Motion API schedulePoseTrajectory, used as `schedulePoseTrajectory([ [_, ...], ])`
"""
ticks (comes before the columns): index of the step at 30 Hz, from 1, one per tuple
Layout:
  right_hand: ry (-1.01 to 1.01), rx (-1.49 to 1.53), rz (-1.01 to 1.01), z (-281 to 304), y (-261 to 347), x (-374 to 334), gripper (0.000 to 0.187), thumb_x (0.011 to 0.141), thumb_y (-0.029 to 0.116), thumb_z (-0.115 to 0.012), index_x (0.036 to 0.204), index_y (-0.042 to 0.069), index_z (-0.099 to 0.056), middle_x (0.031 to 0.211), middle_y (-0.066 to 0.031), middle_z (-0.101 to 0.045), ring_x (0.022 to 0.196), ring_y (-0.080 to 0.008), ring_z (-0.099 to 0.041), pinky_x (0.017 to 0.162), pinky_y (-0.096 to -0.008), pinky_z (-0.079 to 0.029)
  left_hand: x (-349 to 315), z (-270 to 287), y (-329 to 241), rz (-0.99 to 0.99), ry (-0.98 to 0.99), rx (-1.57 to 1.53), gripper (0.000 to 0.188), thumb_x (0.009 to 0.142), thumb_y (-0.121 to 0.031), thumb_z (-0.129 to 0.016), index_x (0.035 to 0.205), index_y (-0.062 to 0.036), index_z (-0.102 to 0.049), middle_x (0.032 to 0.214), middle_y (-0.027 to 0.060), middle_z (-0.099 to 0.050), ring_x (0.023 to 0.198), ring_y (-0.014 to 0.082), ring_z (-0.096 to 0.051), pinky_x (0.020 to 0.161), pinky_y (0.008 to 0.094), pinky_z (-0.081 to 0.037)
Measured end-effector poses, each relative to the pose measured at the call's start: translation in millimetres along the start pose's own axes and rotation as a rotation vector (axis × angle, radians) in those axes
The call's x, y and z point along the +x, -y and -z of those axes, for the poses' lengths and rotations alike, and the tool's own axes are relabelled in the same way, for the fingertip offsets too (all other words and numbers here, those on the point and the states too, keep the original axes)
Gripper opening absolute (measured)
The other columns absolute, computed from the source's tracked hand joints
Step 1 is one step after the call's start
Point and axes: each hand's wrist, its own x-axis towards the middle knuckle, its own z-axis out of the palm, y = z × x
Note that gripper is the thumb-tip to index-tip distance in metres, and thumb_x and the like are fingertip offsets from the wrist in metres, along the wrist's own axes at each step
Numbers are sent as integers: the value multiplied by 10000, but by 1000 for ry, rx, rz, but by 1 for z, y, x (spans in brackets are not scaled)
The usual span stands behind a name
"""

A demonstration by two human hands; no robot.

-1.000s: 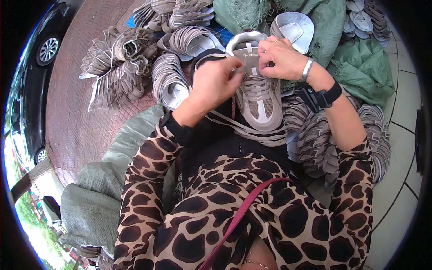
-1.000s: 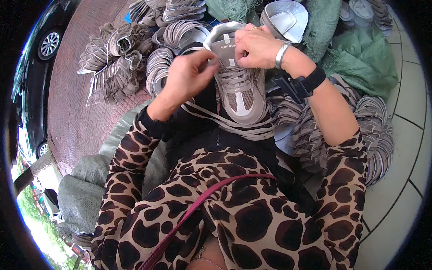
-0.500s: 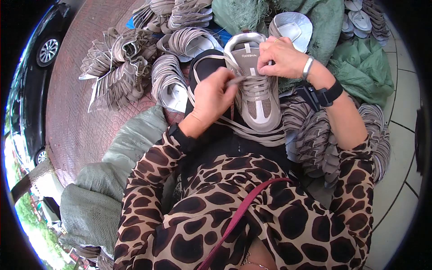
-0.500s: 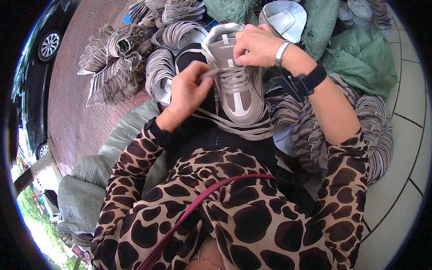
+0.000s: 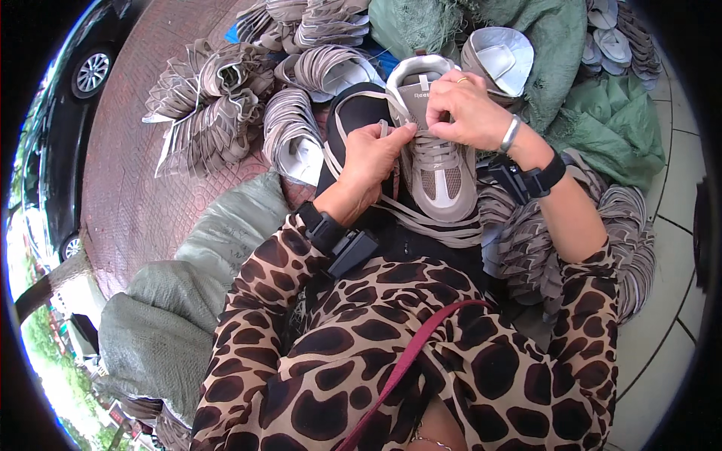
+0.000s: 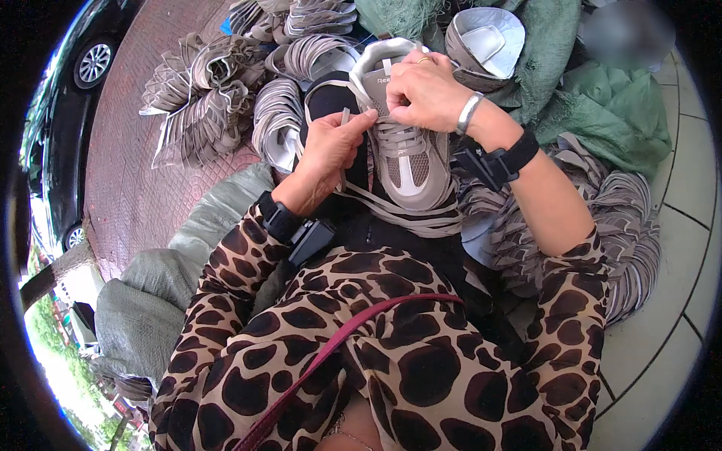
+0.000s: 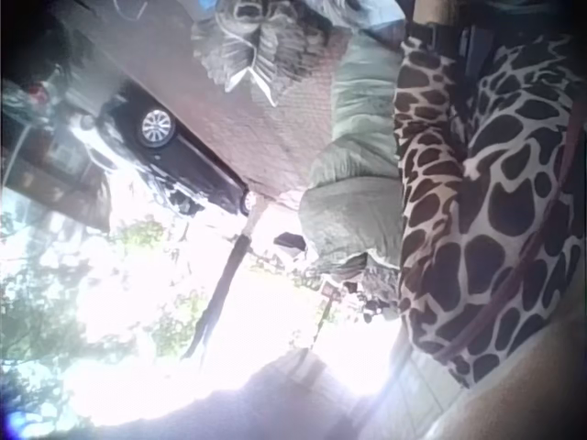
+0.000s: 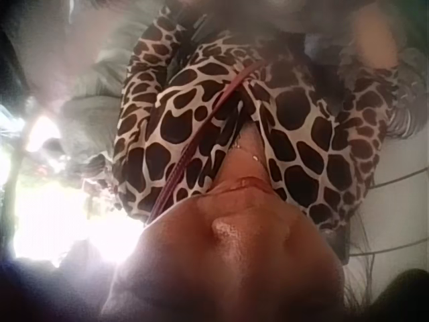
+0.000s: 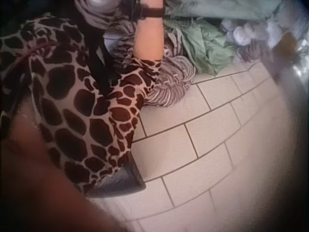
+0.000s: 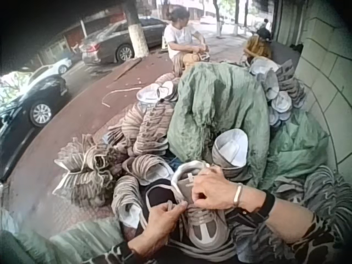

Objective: The person sits on the ground surrounded by piles of shoes and laces. They hold a single beige sneaker and repeatedly thread a long lace through the eyelets, pulling it tight and adjusting the loops. The task involves continuous manipulation of the lace and shoe to secure the lacing pattern.

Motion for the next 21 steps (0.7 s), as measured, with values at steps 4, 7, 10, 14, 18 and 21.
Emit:
schedulePoseTrajectory([
  [4,-33,76,67,-1,-7,-4,96,770,229,-661,785,136,-680,891,0,-570,1107,-231,-498,996,-445,-294,-1,0,0,5,31,-41,215,852,-224,-750,750,-111,-598,611,-69,-478,426,25,-344,384,213,-206],
  [7,-92,110,45,-5,-8,-1,126,784,259,-672,812,140,-698,887,6,-585,1090,-217,-511,1006,-440,-282,0,3,-1,77,78,-131,193,876,-190,-717,752,-108,-593,600,-78,-451,430,26,-315,393,211,-196],
  [10,-181,115,-53,-11,-2,4,157,784,291,-691,819,139,-709,872,14,-606,1062,-207,-531,1018,-440,-272,3,8,2,209,184,-330,176,917,-165,-663,775,-106,-576,578,-90,-387,430,31,-265,401,214,-184],
  [14,-283,5,-123,-21,12,9,172,771,310,-707,795,140,-713,851,19,-627,1037,-208,-553,1027,-459,-264,5,7,20,380,284,-802,160,986,-160,-563,835,-121,-524,562,-83,-296,425,59,-224,405,233,-191],
  [18,-341,-21,-126,-30,22,16,192,750,318,-714,750,128,-683,833,4,-618,1029,-217,-557,1025,-490,-264,5,4,37,361,373,-1106,152,1008,-186,-536,874,-113,-529,581,-75,-335,430,58,-241,408,232,-196],
  [21,-308,-49,-133,-29,19,19,192,761,303,-701,742,118,-653,811,-3,-596,994,-220,-561,1014,-476,-279,5,3,39,360,418,-1116,145,1009,-201,-539,896,-110,-540,581,-74,-346,428,56,-241,408,230,-201],
])
